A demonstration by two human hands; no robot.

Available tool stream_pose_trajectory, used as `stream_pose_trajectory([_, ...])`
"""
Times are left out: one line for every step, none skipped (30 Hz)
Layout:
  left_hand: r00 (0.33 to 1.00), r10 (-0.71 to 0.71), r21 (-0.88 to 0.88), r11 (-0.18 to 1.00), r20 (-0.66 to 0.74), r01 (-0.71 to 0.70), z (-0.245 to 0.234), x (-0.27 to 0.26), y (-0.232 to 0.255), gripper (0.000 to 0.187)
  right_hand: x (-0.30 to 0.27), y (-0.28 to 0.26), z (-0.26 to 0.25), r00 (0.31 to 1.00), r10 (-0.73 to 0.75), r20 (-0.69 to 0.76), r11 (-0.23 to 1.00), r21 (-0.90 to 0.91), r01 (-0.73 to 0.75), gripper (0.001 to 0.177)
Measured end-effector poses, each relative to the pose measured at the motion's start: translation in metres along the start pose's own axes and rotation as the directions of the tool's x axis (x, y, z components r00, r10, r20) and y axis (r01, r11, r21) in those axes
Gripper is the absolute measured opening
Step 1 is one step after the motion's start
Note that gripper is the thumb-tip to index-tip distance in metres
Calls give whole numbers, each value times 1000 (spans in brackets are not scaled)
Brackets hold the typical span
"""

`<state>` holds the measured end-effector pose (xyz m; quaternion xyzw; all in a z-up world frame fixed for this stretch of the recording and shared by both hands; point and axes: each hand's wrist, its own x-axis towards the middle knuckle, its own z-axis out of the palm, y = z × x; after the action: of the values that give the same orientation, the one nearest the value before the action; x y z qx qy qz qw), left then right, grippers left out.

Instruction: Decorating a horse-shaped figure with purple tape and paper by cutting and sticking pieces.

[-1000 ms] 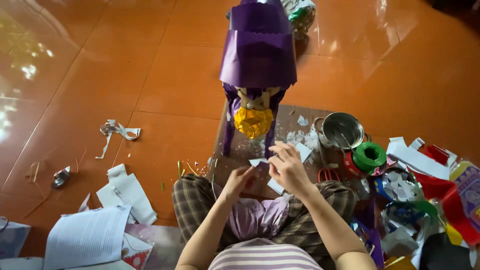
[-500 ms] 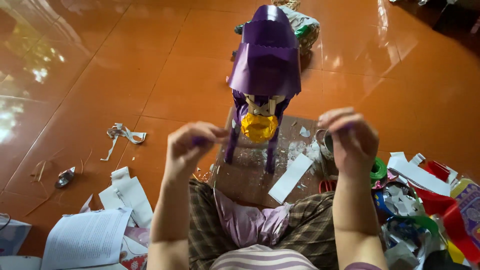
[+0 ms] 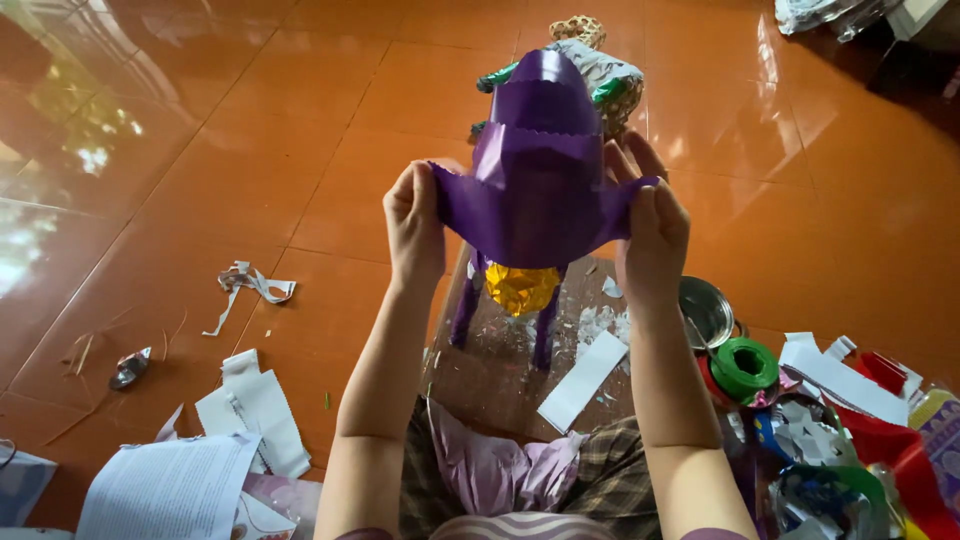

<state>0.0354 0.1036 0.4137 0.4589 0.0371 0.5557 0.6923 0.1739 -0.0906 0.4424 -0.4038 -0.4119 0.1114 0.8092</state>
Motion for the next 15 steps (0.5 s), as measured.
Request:
stream_pose_trajectory([997,77,91,993,32,-79,16,-1,9,35,2,-2,5,999,12,42,999,37,-14,32])
stream_pose_trajectory([986,150,179,971,71,-161,32,-3,17,38,4,-5,10,996,23,83,997,73,-29,45])
stream_pose_trajectory([986,149,180,970,74,-160,33,-1,14,38,6,-1,11,996,22,81,997,74,-28,45])
stream_pose_trajectory([975,184,148,968,125,-202,34,1,11,37,7,4,11,996,6,85,991,131,-17,30])
stream_pose_trajectory([960,220,113,964,174,-241,35,4,7,38,9,8,12,996,-11,87,982,186,-6,28])
stream_pose_trajectory([960,218,113,964,176,-240,34,7,0,38,10,13,10,996,-11,85,982,186,-5,28])
stream_pose_trajectory([950,228,84,965,212,-250,32,10,-8,37,12,19,9,994,-49,99,989,142,35,23])
stream_pose_trajectory([940,238,56,964,246,-258,31,13,-16,37,13,25,7,990,-86,114,992,98,75,24])
stream_pose_trajectory([940,235,56,965,248,-256,45,8,0,37,14,26,7,990,-86,111,992,98,75,24])
stream_pose_trajectory([950,215,109,964,228,-244,58,3,15,37,14,27,8,988,-93,124,994,67,85,18])
stream_pose_trajectory([958,196,163,959,208,-231,71,-2,31,36,15,29,8,986,-99,137,995,36,95,16])
stream_pose_trajectory([959,194,165,959,209,-230,68,-1,25,36,13,15,26,986,-98,134,995,37,94,16])
stream_pose_trajectory([955,199,180,954,219,-240,64,1,19,37,12,2,44,994,-112,1,994,8,112,15])
stream_pose_trajectory([952,204,195,948,229,-251,60,3,13,38,11,-12,62,983,-128,-132,992,-23,126,17])
stream_pose_trajectory([952,202,197,948,231,-249,59,4,11,38,11,7,50,983,-127,-136,992,-22,125,17])
